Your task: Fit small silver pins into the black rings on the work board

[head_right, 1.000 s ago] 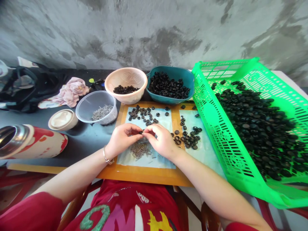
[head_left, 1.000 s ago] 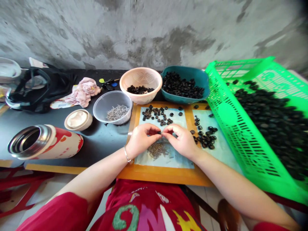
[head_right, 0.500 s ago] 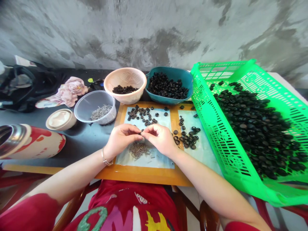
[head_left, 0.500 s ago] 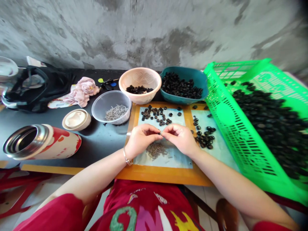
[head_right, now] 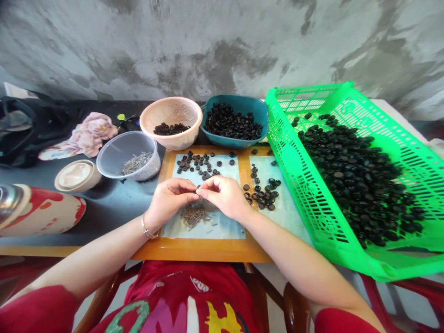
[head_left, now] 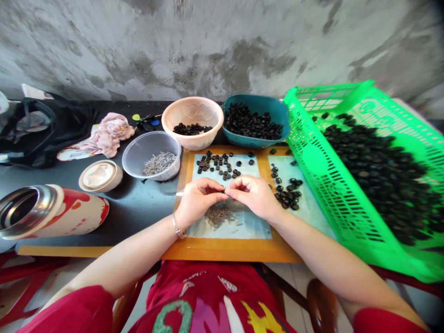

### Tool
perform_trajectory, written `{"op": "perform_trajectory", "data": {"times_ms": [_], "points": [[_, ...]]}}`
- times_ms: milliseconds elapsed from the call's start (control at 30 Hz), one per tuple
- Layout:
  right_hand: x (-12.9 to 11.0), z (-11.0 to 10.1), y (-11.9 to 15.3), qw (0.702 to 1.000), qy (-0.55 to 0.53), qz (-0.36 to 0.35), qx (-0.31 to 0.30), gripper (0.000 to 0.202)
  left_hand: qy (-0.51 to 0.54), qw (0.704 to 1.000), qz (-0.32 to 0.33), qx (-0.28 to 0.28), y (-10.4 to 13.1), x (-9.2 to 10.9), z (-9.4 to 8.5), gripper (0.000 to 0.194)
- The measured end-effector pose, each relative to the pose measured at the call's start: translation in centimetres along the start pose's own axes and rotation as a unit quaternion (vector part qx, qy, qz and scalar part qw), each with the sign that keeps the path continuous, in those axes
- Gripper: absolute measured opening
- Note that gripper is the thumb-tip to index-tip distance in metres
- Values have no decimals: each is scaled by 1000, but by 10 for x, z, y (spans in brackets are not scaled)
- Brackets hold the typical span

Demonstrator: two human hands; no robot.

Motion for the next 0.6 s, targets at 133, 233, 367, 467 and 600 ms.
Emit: {"op": "perform_trajectory", "data": {"times_ms": [133,233,367,467,600], "points": [[-1,-12,-3,999,-43,-10,-6,31,75,996,-39,-41,-4,-4,3,30],[-8,-40,-5,998,56,-36,-14,32,116,989,-61,-63,-6,-6,3,33],[-11,-71,-4,948,309,-25,-79,19,133,982,-105,-80,-7,-8,1,31],[-6,-70,-4,899,416,-42,-132,19,133,977,-138,-97,-6,-8,3,31],[-1,-55,-5,866,462,-76,-176,9,138,973,-154,-106,-4,-7,5,31]]}}
Point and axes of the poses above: each hand's wrist, its own y-axis away from the middle knuckle, its own z-axis out of the palm, x = y × z, the point moved 4 cm from there along -y, towards the middle knuckle, and after that the axes turned 9 degrees about -z, right-handed, at the moved point
